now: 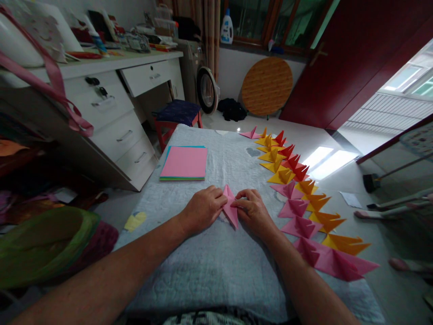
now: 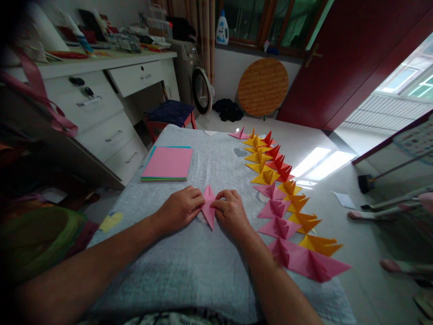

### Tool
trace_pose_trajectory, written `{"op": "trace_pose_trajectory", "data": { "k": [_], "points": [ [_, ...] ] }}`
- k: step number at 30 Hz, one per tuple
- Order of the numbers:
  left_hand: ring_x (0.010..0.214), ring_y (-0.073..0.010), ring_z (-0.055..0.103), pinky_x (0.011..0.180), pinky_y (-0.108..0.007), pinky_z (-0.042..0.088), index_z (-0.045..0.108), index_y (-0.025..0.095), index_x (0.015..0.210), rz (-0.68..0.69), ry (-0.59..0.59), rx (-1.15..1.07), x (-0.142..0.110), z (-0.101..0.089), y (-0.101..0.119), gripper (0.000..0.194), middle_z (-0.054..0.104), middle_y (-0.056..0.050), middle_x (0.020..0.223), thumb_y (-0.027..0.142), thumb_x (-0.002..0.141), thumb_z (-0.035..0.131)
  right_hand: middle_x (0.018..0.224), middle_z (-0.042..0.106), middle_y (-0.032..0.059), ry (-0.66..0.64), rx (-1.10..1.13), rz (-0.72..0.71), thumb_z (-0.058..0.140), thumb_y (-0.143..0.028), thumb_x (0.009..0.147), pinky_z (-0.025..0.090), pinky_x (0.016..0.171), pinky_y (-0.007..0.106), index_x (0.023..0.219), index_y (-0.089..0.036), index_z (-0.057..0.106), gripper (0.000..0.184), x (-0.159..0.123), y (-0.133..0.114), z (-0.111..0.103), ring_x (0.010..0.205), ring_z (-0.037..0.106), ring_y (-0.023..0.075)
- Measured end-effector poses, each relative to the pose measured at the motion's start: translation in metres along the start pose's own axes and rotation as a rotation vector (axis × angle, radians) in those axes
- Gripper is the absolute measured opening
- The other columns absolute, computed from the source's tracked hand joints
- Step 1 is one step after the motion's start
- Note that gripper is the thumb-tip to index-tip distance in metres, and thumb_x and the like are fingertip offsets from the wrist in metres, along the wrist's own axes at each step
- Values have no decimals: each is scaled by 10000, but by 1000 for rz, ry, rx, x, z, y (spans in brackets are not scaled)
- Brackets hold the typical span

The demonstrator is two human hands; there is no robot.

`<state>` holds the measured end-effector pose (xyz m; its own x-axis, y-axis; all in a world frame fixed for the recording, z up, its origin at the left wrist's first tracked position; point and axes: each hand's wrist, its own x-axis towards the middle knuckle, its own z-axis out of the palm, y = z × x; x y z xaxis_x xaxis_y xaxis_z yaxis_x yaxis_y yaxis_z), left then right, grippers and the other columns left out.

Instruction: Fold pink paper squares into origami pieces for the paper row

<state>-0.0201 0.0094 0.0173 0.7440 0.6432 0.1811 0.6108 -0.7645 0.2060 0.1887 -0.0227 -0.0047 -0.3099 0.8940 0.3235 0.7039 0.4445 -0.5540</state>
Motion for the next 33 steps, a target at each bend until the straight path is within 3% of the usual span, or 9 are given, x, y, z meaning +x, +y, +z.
{"op": "trace_pose_trajectory", "data": {
  "k": [6, 13, 21, 33],
  "points": [
    [906, -246, 534, 753, -359, 435, 631, 183, 891, 11, -22, 64, -1, -1, 5, 44, 624, -70, 933, 205, 909, 598, 902, 660, 47, -16, 1, -7, 656, -70, 830, 450, 840, 361, 905, -241, 791, 231, 2, 0, 1, 900, 538, 214],
    [869, -213, 551, 775, -326, 430, 632, 163, 811, -167, -25, -179, 1, 7, -4, 125, 621, -50, 844, 210, 923, 599, 868, 660, 51, -25, 29, 97, 684, -144, 865, 426, 825, 349, 852, -192, 753, 85, 5, 4, -3, 879, 554, 206],
    [878, -219, 545, 810, -352, 413, 665, 158, 809, -296, -3, -273, 5, 10, -5, 131, 610, -56, 864, 234, 908, 626, 845, 637, 49, -49, -27, 158, 606, -164, 905, 382, 817, 349, 774, -179, 683, 152, 11, 0, -2, 838, 544, 199],
    [1002, -261, 535, 855, -399, 385, 686, 190, 844, -459, -39, -197, 9, 11, 2, 156, 635, -68, 1004, 276, 912, 576, 892, 639, 49, -43, -126, 273, 615, -200, 901, 349, 828, 342, 764, -192, 690, 157, 13, 1, 6, 890, 525, 209]
  ]
}}
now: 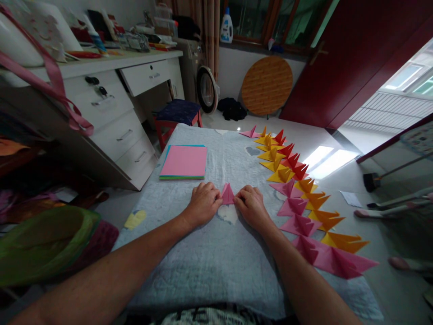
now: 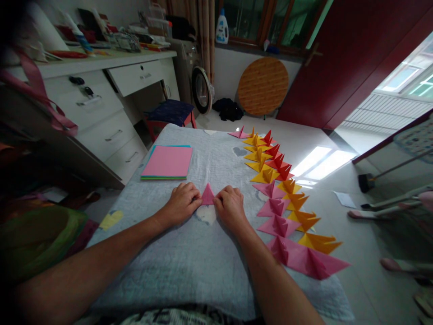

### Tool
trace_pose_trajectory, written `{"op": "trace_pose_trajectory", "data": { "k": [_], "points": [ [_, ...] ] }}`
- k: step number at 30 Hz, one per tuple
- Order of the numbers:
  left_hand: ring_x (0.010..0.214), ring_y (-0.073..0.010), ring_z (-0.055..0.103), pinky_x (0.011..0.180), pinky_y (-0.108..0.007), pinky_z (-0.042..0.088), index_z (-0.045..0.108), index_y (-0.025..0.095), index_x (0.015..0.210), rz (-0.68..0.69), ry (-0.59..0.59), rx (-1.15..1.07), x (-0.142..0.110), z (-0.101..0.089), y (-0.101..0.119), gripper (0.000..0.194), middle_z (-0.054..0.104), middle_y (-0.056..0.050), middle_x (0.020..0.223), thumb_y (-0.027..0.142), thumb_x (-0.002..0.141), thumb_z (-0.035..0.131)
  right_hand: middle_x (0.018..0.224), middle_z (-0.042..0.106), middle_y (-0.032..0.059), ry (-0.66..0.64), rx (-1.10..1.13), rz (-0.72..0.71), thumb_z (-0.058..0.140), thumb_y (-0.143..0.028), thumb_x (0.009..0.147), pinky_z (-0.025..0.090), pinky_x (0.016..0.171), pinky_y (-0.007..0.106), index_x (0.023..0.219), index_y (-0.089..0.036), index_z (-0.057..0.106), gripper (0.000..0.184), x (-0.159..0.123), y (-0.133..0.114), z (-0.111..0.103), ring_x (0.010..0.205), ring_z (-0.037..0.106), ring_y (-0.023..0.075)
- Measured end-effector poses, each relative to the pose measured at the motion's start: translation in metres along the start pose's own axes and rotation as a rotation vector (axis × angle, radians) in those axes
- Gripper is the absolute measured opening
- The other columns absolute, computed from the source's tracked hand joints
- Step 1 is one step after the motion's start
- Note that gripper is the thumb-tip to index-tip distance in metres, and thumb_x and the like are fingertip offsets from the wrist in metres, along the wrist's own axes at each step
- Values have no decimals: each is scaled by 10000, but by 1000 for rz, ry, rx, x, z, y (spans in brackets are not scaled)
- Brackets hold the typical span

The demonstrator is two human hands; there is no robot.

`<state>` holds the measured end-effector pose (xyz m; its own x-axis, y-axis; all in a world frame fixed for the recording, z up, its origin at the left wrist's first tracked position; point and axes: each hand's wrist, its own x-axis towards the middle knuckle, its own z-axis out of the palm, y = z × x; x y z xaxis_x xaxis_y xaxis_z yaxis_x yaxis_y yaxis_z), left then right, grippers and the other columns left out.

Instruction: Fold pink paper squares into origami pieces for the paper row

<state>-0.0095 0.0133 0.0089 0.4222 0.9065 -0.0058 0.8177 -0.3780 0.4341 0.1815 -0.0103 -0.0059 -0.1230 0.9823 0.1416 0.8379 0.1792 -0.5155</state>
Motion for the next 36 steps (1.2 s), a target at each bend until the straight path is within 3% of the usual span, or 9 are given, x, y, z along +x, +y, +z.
{"op": "trace_pose_trajectory", "data": {
  "k": [10, 18, 20, 23, 27, 31, 36],
  "points": [
    [1009, -264, 528, 864, -415, 381, 693, 196, 812, -19, 31, 29, 2, 3, -2, 215, 638, -63, 1015, 303, 922, 542, 874, 647, 50, 46, -63, 51, 610, -216, 898, 313, 779, 339, 708, -191, 674, 201, 0, -7, 2, 882, 526, 213],
    [950, -264, 544, 849, -412, 427, 657, 188, 781, 11, 82, 9, 3, 0, -8, 129, 629, -65, 938, 292, 855, 638, 875, 642, 49, 45, -87, 64, 616, -229, 902, 304, 772, 337, 717, -192, 676, 198, -1, -10, 2, 883, 520, 212],
    [971, -260, 545, 874, -404, 447, 666, 182, 887, 89, 139, -27, 3, 0, -10, 89, 630, -69, 965, 251, 832, 666, 875, 639, 50, 40, -90, 69, 624, -237, 901, 304, 771, 336, 716, -192, 674, 197, -1, -10, 1, 885, 515, 214],
    [1076, -251, 533, 979, -409, 442, 664, 187, 1093, 290, 196, -42, 3, 1, -12, 250, 631, -83, 1143, 168, 843, 647, 877, 634, 51, 31, -93, 74, 641, -245, 892, 304, 771, 337, 714, -190, 670, 189, -1, -11, 1, 888, 511, 218],
    [1229, -256, 495, 1079, -424, 400, 693, 208, 1112, 464, 127, 7, 1, 4, -9, 230, 618, -63, 1339, 159, 928, 564, 873, 631, 50, 48, -89, 73, 643, -248, 880, 301, 766, 340, 705, -197, 662, 183, -1, -10, 2, 890, 505, 225],
    [1210, -235, 552, 1044, -402, 435, 663, 229, 1206, 417, 42, -56, 2, 6, -7, 262, 697, -40, 1243, 265, 982, 532, 868, 628, 53, 66, -88, 82, 632, -261, 878, 298, 752, 342, 702, -203, 652, 186, -2, -9, 3, 883, 501, 230],
    [1138, -203, 613, 1035, -372, 449, 702, 230, 1096, 306, 34, -196, 7, 7, -7, 212, 730, -35, 1159, 244, 979, 526, 912, 632, 61, 61, -95, 72, 624, -263, 885, 302, 772, 349, 796, -210, 668, 113, -2, -7, 4, 924, 503, 243]
  ]
}}
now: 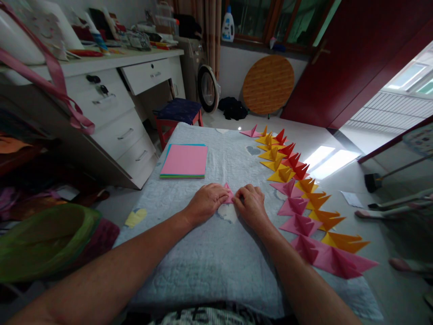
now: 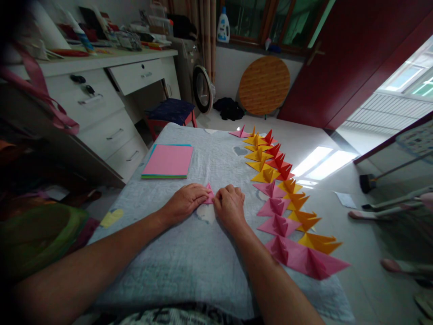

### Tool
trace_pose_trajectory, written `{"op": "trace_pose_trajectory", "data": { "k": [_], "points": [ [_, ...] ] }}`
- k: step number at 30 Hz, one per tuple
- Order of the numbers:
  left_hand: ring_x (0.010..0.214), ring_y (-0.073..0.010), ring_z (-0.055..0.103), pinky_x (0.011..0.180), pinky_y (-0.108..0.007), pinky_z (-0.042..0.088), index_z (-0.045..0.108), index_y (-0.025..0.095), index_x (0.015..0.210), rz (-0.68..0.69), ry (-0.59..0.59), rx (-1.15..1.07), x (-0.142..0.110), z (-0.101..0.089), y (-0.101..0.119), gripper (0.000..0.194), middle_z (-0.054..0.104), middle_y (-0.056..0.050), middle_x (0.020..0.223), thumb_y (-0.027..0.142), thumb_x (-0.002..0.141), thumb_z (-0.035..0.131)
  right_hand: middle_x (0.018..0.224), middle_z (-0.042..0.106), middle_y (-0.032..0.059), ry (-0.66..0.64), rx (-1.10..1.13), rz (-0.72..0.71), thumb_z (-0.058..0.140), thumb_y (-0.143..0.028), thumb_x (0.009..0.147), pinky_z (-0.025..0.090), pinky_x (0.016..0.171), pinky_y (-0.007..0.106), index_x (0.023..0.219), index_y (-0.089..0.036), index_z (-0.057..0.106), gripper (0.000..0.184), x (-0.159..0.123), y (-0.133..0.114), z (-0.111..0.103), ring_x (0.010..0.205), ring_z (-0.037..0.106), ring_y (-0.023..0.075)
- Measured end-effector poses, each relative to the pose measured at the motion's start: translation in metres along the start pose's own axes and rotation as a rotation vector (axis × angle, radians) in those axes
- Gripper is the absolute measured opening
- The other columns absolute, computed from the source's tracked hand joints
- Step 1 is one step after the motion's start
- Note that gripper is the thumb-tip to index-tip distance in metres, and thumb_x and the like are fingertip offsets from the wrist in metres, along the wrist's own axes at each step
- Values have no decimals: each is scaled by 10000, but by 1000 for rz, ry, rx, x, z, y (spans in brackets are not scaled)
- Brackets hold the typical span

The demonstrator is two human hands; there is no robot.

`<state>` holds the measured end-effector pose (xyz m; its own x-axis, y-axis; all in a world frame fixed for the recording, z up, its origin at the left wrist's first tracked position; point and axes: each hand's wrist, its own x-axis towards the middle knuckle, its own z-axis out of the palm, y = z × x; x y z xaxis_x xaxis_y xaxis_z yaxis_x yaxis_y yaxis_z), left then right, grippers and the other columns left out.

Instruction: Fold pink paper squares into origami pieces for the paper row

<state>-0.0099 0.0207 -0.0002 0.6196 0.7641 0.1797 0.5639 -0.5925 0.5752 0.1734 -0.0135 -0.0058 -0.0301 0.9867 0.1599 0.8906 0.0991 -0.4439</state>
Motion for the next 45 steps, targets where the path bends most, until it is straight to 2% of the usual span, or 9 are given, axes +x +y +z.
{"op": "trace_pose_trajectory", "data": {
  "k": [6, 11, 16, 21, 26, 30, 35, 40, 45],
  "points": [
    [1103, -206, 595, 1020, -366, 452, 691, 214, 904, 1, 69, -45, 2, 1, -2, 125, 732, -24, 1130, 129, 893, 600, 971, 635, 65, -27, 18, -61, 576, -227, 909, 310, 830, 365, 899, -227, 690, 114, -3, -1, -3, 984, 506, 247],
    [1145, -218, 564, 1033, -380, 430, 646, 211, 867, 3, 40, -19, 2, 0, -3, 69, 702, -26, 1206, 180, 912, 604, 989, 607, 67, -38, -39, -64, 611, -313, 901, 312, 852, 383, 917, -229, 661, 99, -5, -7, -4, 993, 488, 260],
    [1178, -237, 531, 1050, -406, 406, 607, 218, 879, -13, 8, 40, 1, 1, -1, 114, 661, -27, 1264, 318, 932, 618, 1005, 587, 81, -36, -125, -43, 595, -359, 909, 319, 841, 398, 924, -225, 631, 139, -6, -12, -2, 966, 477, 271],
    [1187, -234, 506, 1054, -403, 395, 592, 221, 866, -60, 10, 94, 2, 3, 5, 108, 635, -21, 1279, 303, 933, 612, 1022, 574, 92, -2, -148, -33, 616, -341, 885, 317, 859, 417, 942, -238, 629, 118, -7, -14, -1, 975, 467, 283],
    [1271, -266, 455, 1086, -438, 367, 616, 223, 914, -181, 5, 145, 2, 4, 10, 33, 550, -55, 1359, 239, 891, 635, 1069, 572, 97, 10, -148, -7, 606, -295, 875, 303, 901, 438, 1005, -257, 637, 138, -8, -13, -1, 1009, 462, 294],
    [1304, -296, 411, 1105, -476, 324, 617, 245, 1004, -254, 15, 201, -2, 3, 8, 143, 487, -63, 1397, 251, 866, 656, 1110, 571, 96, 2, -130, 1, 596, -274, 876, 292, 936, 454, 1064, -277, 642, 194, -8, -9, -1, 1040, 457, 298],
    [1268, -294, 411, 1092, -484, 296, 580, 265, 1082, -265, 2, 245, -6, 2, 1, 228, 512, -66, 1317, 294, 866, 645, 1138, 567, 96, 6, -118, 7, 587, -235, 867, 286, 951, 463, 1106, -292, 638, 251, -9, -3, -3, 1056, 458, 297],
    [1240, -270, 432, 1081, -454, 301, 541, 243, 1072, -251, -29, 252, -7, -1, -3, 214, 527, -71, 1260, 279, 870, 601, 1144, 574, 93, 25, -99, 10, 583, -223, 858, 288, 963, 465, 1107, -298, 626, 264, -9, 1, -2, 1073, 465, 301],
    [1206, -258, 459, 1064, -437, 321, 519, 228, 1032, -203, -55, 146, -11, -11, -6, 218, 552, -69, 1219, 199, 817, 539, 1090, 591, 105, 51, -15, 27, 510, -177, 858, 305, 978, 455, 1056, -216, 604, 222, -10, 5, -2, 1067, 479, 290]
  ]
}}
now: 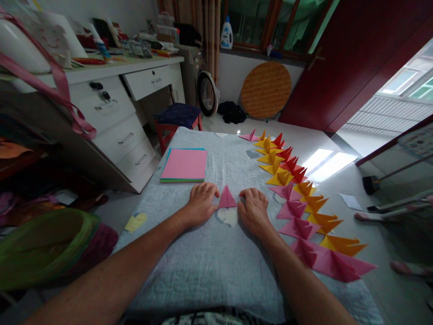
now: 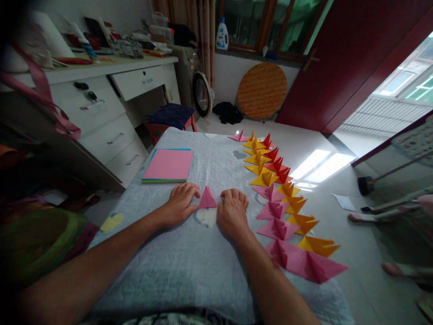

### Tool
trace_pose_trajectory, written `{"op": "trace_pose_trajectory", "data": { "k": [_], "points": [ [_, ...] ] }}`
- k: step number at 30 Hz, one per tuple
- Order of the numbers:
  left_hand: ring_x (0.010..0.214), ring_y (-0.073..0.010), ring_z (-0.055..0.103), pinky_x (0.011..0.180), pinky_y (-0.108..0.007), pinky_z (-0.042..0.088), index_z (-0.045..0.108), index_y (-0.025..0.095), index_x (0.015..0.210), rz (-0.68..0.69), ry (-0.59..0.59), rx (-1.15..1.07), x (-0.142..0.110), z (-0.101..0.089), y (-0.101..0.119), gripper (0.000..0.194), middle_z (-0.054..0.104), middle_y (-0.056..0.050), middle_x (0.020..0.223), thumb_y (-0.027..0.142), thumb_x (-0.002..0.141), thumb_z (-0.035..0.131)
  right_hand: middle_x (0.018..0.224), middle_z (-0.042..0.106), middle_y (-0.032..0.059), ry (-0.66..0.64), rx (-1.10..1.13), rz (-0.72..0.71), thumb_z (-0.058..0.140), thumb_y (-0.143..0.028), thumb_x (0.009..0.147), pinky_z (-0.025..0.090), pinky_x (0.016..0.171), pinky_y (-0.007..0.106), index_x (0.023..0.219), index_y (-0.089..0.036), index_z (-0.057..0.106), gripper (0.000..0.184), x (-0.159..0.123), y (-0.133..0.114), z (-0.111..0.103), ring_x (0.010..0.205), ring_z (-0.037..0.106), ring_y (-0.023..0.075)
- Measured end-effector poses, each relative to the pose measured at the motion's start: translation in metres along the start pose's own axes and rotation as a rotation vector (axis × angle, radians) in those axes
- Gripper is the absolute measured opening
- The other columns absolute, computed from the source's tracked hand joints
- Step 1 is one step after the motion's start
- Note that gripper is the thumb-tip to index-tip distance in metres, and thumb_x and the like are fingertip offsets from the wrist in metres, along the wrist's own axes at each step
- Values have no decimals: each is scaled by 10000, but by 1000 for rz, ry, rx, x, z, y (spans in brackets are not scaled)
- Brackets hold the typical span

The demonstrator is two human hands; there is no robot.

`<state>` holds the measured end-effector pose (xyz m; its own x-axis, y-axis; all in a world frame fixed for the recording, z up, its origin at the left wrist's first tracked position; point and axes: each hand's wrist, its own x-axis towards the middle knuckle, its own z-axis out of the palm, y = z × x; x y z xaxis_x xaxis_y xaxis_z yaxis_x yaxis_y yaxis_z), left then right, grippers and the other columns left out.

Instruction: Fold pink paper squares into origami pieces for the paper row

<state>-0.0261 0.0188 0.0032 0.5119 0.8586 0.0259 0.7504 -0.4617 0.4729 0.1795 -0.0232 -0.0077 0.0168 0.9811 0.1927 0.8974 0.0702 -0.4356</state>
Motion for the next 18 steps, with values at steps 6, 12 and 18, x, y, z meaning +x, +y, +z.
{"op": "trace_pose_trajectory", "data": {
  "k": [6, 12, 18],
  "points": [
    [1202, -230, 473, 1078, -397, 352, 549, 219, 1102, 5, 121, -273, 1, -5, -3, 389, 583, -49, 1197, 110, 735, 482, 1067, 599, 78, 49, 259, -82, 417, -183, 925, 336, 988, 412, 1008, -219, 645, 246, 2, 0, -5, 1076, 488, 247],
    [1107, -260, 525, 1006, -403, 407, 644, 185, 1074, 54, 194, -196, 6, 5, 1, 277, 627, -81, 1134, 307, 828, 683, 983, 593, 67, -17, 334, -166, 533, -231, 906, 371, 955, 392, 896, -210, 670, 139, 1, -6, -11, 1003, 515, 229],
    [950, -217, 560, 890, -355, 428, 693, 191, 819, 139, 160, -180, 8, 7, 7, 43, 642, -37, 939, 224, 846, 697, 900, 591, 47, -61, 391, -272, 561, -112, 780, 397, 874, 376, 801, -207, 645, 129, -1, -6, -11, 929, 523, 218]
  ]
}}
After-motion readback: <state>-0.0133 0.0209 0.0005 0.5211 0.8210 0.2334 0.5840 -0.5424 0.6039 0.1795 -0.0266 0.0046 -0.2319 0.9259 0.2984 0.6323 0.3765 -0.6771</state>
